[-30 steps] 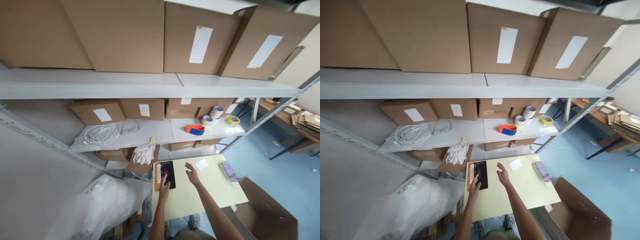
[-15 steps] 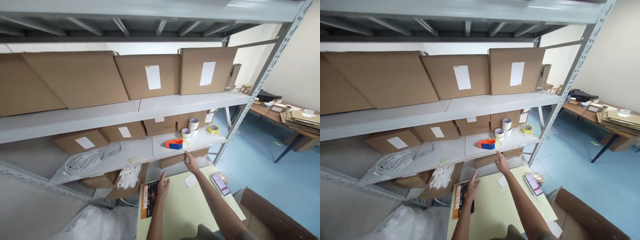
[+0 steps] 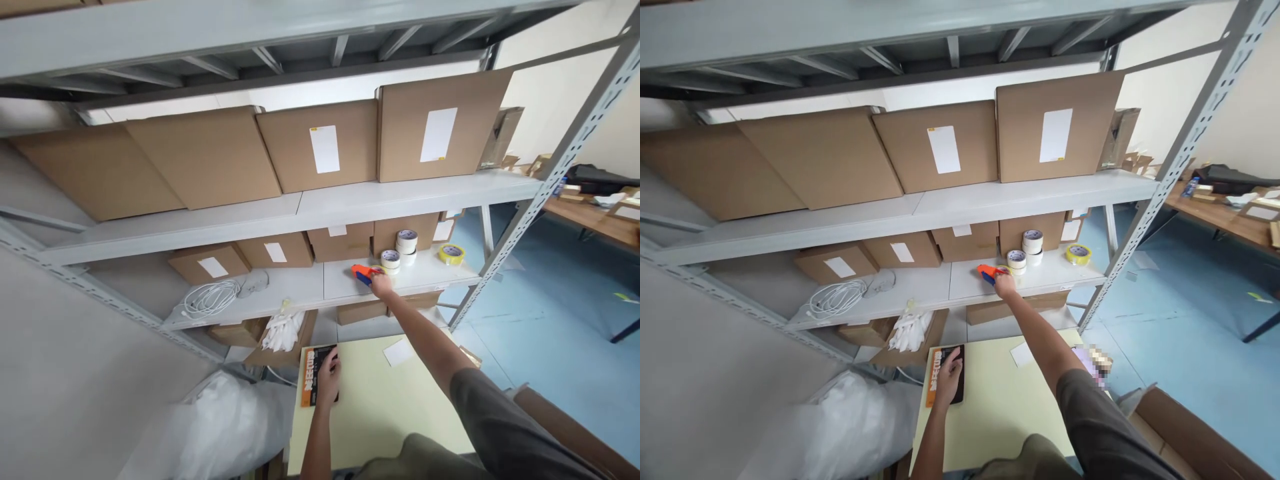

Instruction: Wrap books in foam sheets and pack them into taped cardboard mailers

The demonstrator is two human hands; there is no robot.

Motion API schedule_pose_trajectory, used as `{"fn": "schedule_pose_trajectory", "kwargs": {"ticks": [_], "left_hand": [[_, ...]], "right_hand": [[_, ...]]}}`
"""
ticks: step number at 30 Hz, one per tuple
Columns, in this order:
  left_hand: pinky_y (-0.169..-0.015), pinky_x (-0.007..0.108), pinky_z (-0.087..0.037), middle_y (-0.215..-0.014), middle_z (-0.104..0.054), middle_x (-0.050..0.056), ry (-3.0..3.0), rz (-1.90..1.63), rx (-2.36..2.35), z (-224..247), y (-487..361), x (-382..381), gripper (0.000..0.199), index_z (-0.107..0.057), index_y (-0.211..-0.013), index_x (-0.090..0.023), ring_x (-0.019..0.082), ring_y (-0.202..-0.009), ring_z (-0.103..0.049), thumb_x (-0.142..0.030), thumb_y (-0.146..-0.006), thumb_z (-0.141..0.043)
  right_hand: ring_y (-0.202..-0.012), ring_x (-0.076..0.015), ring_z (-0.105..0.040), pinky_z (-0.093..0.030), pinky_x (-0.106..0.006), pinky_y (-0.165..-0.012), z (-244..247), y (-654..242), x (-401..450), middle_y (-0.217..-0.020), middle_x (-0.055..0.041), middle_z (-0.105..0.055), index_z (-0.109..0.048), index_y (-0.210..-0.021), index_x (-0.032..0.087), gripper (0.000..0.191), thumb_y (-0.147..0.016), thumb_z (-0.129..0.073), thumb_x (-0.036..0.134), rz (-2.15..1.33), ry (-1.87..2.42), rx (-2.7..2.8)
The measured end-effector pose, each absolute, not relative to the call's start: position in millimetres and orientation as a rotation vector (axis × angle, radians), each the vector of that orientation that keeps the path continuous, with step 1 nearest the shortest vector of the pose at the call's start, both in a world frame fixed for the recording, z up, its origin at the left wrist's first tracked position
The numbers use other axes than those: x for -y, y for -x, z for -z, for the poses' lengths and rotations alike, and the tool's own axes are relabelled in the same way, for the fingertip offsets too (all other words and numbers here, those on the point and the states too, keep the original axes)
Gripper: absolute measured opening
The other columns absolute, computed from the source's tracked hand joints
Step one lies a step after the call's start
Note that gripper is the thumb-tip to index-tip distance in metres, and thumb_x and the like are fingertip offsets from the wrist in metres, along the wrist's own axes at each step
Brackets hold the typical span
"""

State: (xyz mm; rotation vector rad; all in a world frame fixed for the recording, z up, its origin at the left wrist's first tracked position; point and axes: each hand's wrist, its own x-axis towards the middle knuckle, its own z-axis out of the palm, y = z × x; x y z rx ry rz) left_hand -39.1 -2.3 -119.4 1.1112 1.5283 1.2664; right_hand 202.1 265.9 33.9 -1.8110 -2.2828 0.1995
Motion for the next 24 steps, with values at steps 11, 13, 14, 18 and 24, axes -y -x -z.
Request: {"fn": "schedule_pose_trajectory", "kwargs": {"ticks": [11, 13, 14, 18, 24], "left_hand": [[-0.100, 0.043, -0.061, -0.134, -0.074, 0.015, -1.094, -1.302, -1.454, 147.4, 104.9, 32.5, 0.058, -0.073, -0.132, -0.023, 0.027, -0.110, -0.077, -0.059, -0.086, -0.071], [-0.099, 0.044, -0.062, -0.134, -0.074, 0.016, -1.074, -1.283, -1.415, 160.4, 113.4, 40.5, 0.061, -0.073, -0.131, -0.022, 0.026, -0.106, -0.077, -0.061, -0.085, -0.072], [-0.098, 0.045, -0.062, -0.133, -0.074, 0.016, -1.059, -1.263, -1.397, 166.1, 116.6, 44.7, 0.063, -0.073, -0.131, -0.021, 0.026, -0.103, -0.078, -0.063, -0.084, -0.072], [-0.096, 0.047, -0.063, -0.134, -0.073, 0.019, -1.017, -1.171, -1.369, 178.4, 121.7, 58.6, 0.069, -0.072, -0.129, -0.019, 0.026, -0.096, -0.079, -0.068, -0.080, -0.074], [-0.096, 0.046, -0.062, -0.131, -0.073, 0.018, -1.056, -1.124, -1.385, 175.6, 107.8, 64.7, 0.064, -0.071, -0.129, -0.019, 0.025, -0.095, -0.078, -0.063, -0.084, -0.069]], "right_hand": [[-0.103, -0.0281, -0.064, -0.037, -0.041, -0.104, 13.7, -152.3, -151.1, -0.103, -0.0130, -0.077, -0.070, -0.115, 0.019, 0.021, -0.099, -0.057, 0.019, 0.130, 1.407, 2.125], [-0.099, -0.0275, -0.063, -0.039, -0.040, -0.099, 34.9, -148.7, -120.0, -0.098, -0.0118, -0.075, -0.070, -0.106, 0.019, 0.016, -0.099, -0.055, 0.017, 0.130, 1.403, 2.127], [-0.097, -0.0271, -0.063, -0.040, -0.040, -0.098, 45.8, -148.8, -104.4, -0.096, -0.0111, -0.075, -0.069, -0.103, 0.020, 0.016, -0.098, -0.055, 0.016, 0.115, 1.412, 2.130], [-0.098, -0.0268, -0.065, -0.043, -0.042, -0.102, 89.2, -162.3, -42.8, -0.096, -0.0088, -0.075, -0.069, -0.101, 0.021, 0.017, -0.091, -0.058, 0.012, -0.059, 1.531, 2.153], [-0.112, -0.0289, -0.068, -0.043, -0.046, -0.113, 149.3, -212.5, 28.5, -0.107, -0.0108, -0.078, -0.073, -0.098, 0.021, 0.024, -0.080, -0.061, 0.009, -0.339, 1.895, 2.136]]}}
